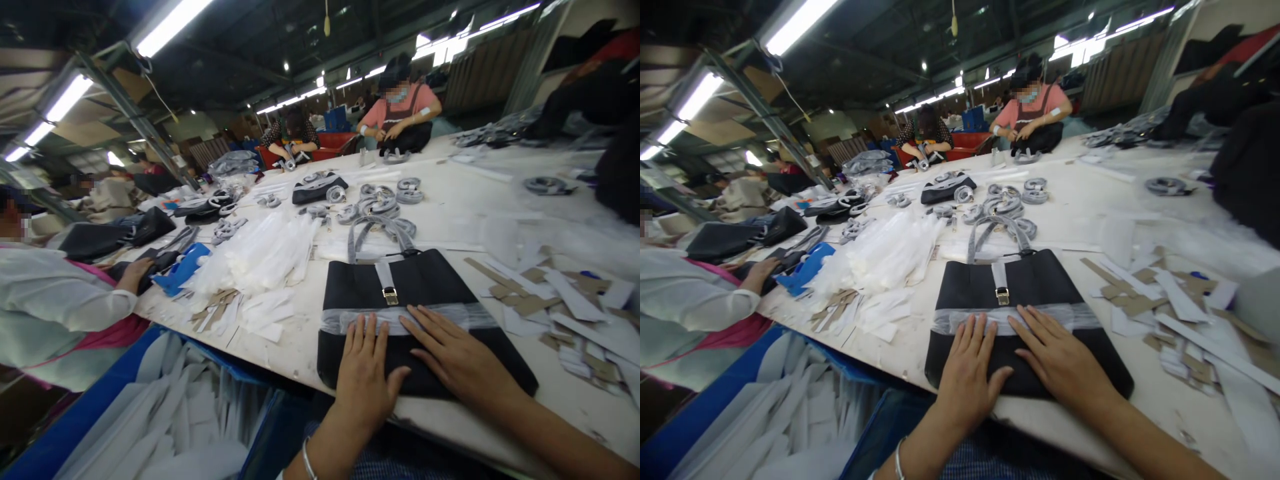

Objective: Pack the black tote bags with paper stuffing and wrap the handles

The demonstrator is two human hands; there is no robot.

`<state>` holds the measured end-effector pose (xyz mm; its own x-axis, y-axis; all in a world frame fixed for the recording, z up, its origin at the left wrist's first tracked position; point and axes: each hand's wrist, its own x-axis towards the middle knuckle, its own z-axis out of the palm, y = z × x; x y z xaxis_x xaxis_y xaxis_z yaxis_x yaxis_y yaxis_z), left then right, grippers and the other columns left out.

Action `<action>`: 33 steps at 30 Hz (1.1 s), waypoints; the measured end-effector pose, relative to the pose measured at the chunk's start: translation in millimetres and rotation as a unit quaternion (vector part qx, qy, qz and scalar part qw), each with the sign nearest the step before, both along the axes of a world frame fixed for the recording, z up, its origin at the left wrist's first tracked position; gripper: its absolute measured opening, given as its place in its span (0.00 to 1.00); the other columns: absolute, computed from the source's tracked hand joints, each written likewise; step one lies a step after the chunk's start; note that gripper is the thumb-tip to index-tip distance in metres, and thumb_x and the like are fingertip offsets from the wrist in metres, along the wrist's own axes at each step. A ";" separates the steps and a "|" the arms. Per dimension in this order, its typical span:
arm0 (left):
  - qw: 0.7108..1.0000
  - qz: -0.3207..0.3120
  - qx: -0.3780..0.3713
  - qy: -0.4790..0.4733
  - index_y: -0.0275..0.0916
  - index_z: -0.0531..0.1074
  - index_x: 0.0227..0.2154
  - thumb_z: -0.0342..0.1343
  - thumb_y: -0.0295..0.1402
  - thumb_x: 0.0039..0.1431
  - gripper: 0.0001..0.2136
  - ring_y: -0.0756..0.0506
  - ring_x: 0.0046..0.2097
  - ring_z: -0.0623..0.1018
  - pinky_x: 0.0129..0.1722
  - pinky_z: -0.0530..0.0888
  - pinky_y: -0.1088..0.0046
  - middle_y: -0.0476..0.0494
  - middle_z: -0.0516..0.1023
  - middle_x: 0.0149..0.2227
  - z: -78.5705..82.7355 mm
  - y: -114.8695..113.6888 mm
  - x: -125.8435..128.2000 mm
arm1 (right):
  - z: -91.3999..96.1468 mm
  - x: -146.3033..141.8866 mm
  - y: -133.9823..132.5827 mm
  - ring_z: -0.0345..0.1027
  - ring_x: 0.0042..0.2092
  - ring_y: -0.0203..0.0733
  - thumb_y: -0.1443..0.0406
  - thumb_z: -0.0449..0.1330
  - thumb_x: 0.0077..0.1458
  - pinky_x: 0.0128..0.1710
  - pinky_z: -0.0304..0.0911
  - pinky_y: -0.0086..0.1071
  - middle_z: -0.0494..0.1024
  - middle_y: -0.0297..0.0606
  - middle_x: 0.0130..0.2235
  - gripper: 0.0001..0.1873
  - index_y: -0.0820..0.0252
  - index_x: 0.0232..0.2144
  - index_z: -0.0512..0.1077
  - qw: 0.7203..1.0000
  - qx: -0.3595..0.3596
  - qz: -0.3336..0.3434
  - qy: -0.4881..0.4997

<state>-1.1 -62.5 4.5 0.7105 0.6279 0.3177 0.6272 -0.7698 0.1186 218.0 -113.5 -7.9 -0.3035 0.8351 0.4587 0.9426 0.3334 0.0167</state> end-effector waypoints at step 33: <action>0.969 -0.178 0.169 -0.024 0.37 0.46 0.68 0.49 0.44 0.62 0.35 0.35 0.65 0.64 0.55 0.71 0.53 0.39 0.62 0.65 -38.6 98.9 -43.8 | 127.3 228.9 -152.7 0.78 0.33 0.44 0.55 0.65 0.53 0.38 0.74 0.33 0.82 0.48 0.30 0.16 0.64 0.26 0.75 0.625 -0.213 -0.497 0.563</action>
<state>-45.0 36.4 -34.1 0.8424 0.1995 0.5005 0.3143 -0.9365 -0.1556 446.8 -266.2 119.4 0.7768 0.4737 -0.4150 0.0210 -0.6781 -0.7346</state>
